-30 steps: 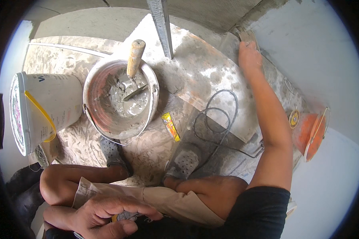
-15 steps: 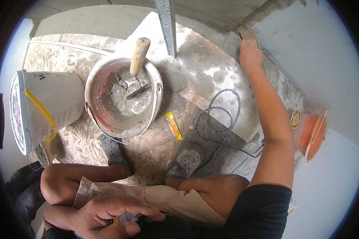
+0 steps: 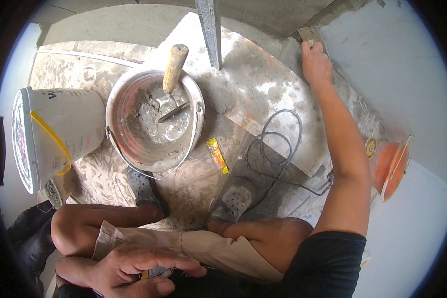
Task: The person uses an angle grinder to smooth the edge of a wall corner, then switches to a trowel to apply and smooth plaster along the same area. The person scoops plaster from a bucket and spreads it onto the wall surface.
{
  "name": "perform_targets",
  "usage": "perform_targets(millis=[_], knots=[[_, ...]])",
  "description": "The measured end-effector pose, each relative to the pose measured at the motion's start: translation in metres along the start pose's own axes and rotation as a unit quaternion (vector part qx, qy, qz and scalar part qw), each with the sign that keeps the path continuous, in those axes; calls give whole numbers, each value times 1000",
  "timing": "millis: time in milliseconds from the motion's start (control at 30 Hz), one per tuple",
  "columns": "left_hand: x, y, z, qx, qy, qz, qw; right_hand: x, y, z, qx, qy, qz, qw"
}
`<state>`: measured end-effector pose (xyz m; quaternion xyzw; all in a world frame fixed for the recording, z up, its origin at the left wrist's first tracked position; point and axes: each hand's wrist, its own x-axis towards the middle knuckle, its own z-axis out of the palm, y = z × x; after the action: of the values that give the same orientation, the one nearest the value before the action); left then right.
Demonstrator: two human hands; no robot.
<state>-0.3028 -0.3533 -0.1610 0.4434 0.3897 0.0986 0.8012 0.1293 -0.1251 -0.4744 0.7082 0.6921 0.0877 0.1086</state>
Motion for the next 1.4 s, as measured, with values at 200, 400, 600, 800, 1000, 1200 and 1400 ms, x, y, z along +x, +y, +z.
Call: perform_targets(millis=[200, 400, 600, 800, 1000, 1200, 1400], knots=[[-1, 2, -1, -22, 2, 10, 1000, -10, 9, 11, -23, -25, 3, 999], [-1, 0, 0, -12, 1, 0, 1000, -3, 5, -6, -9, 23, -39, 999], [2, 1, 2, -11, -8, 3, 1000, 5, -2, -2, -35, -1, -30, 999], [-2, -1, 2, 8, -5, 15, 1000, -4, 3, 7, -52, -22, -22, 998], [-4, -1, 3, 21, -6, 17, 1000, -1, -8, -10, -9, 18, -48, 999], [-3, 0, 3, 5, -10, 10, 1000, -2, 10, 9, -47, -31, -23, 998], [-4, -1, 4, -30, -7, -13, 999, -11, 12, -23, -24, 66, -39, 997]])
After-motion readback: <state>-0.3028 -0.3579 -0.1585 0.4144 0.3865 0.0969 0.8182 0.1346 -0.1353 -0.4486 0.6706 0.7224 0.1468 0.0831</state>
